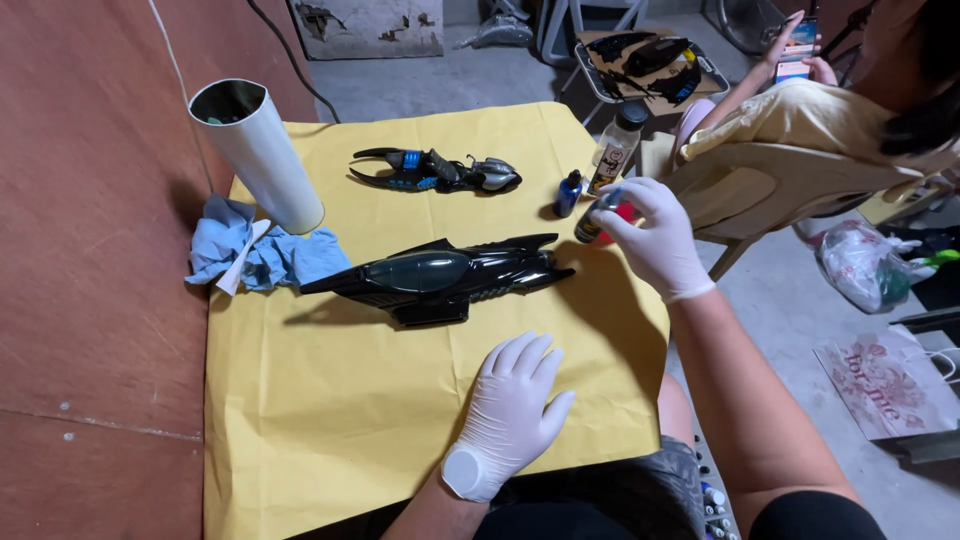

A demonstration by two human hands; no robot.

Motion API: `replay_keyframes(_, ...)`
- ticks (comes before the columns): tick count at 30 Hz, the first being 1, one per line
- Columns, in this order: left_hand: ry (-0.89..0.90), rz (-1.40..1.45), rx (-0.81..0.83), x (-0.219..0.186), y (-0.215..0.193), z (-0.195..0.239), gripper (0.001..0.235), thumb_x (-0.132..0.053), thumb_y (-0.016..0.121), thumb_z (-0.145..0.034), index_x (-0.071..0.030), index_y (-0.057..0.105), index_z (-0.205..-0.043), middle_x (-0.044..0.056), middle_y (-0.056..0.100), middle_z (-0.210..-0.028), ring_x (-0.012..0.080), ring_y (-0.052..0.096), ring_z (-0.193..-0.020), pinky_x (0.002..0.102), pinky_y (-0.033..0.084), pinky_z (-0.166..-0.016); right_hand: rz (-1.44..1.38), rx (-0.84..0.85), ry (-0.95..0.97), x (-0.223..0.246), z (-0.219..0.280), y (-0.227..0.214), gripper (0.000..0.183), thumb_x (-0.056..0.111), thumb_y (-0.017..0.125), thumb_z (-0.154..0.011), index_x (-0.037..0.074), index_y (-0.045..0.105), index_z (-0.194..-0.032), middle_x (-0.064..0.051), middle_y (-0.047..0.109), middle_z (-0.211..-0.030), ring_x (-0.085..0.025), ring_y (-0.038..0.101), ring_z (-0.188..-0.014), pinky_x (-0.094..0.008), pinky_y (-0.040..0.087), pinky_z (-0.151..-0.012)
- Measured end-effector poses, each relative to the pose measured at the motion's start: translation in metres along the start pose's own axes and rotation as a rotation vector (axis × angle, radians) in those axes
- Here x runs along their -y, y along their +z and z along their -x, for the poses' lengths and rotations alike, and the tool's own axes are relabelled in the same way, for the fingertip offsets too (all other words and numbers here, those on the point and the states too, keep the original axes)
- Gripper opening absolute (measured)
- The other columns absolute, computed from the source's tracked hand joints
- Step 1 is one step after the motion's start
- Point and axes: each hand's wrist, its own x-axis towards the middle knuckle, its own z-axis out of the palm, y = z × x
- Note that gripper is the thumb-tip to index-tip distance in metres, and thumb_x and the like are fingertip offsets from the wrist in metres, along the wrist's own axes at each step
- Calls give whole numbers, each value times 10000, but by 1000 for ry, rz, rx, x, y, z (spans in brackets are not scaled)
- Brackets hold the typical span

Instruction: Preparing and detailing plastic model parts using paints and adhesives at a workbench.

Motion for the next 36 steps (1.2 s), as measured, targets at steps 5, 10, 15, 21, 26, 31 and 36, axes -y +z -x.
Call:
replay_keyframes(5, 9, -14, -16, -1, -3, 0, 459, -299, 649, -896, 12, 645, -1235, 185, 635, -1300, 383, 560, -1222, 485, 441, -1051, 178, 20, -34, -24, -16, 23, 220, 195, 797, -895, 86, 755, -1082, -72, 723, -1006, -274, 595, -1026, -388, 462, -922)
replay_keyframes(10, 24, -11, -26, -1, -4, 0, 444, -291, 659, -891, 9, 644, -1218, 187, 636, -1283, 382, 563, -1213, 483, 442, -1049, 268, -9, -13, -37, -16, 34, 304, 210, 774, -893, 49, 744, -1150, -111, 732, -1059, -296, 588, -1099, -403, 473, -945)
replay_keyframes(15, 22, -22, -19, 0, -3, 1, 459, -302, 654, -900, 12, 646, -1234, 189, 639, -1296, 383, 561, -1219, 485, 436, -1067, 353, -204, -226, -25, -18, 29, 436, 231, 778, -972, -16, 632, -1300, -144, 682, -1086, -369, 566, -1072, -473, 451, -980)
replay_keyframes(21, 15, -41, -8, 2, 3, 2, 476, -323, 648, -898, -6, 652, -1253, 177, 647, -1290, 378, 563, -1219, 482, 443, -1046, 692, -103, -524, -3, -63, 34, 268, 179, 771, -761, 100, 716, -1011, -58, 655, -788, -316, 602, -799, -455, 488, -661)
replay_keyframes(26, 0, -22, -6, 1, 2, 1, 463, -315, 657, -897, -23, 654, -1257, 175, 638, -1322, 373, 558, -1225, 484, 436, -1051, 1102, 356, -304, -17, -89, 65, 116, 168, 616, -752, 165, 716, -811, -80, 681, -691, -333, 628, -804, -431, 434, -764)
replay_keyframes(31, 15, -40, -12, 1, 1, 1, 467, -317, 664, -899, -18, 662, -1257, 182, 646, -1314, 370, 560, -1229, 479, 442, -1042, 1171, 590, -178, -1, -99, 63, 210, 53, 590, -770, 163, 747, -855, -71, 702, -777, -329, 630, -832, -428, 425, -774)
replay_keyframes(36, 49, -63, -3, 4, 6, 2, 441, -320, 665, -916, -1, 656, -1221, 221, 647, -1266, 406, 588, -1195, 514, 449, -1038, 737, -94, -601, 37, -67, -24, 66, 185, 717, -753, 147, 681, -794, -61, 637, -712, -325, 619, -700, -450, 468, -609)
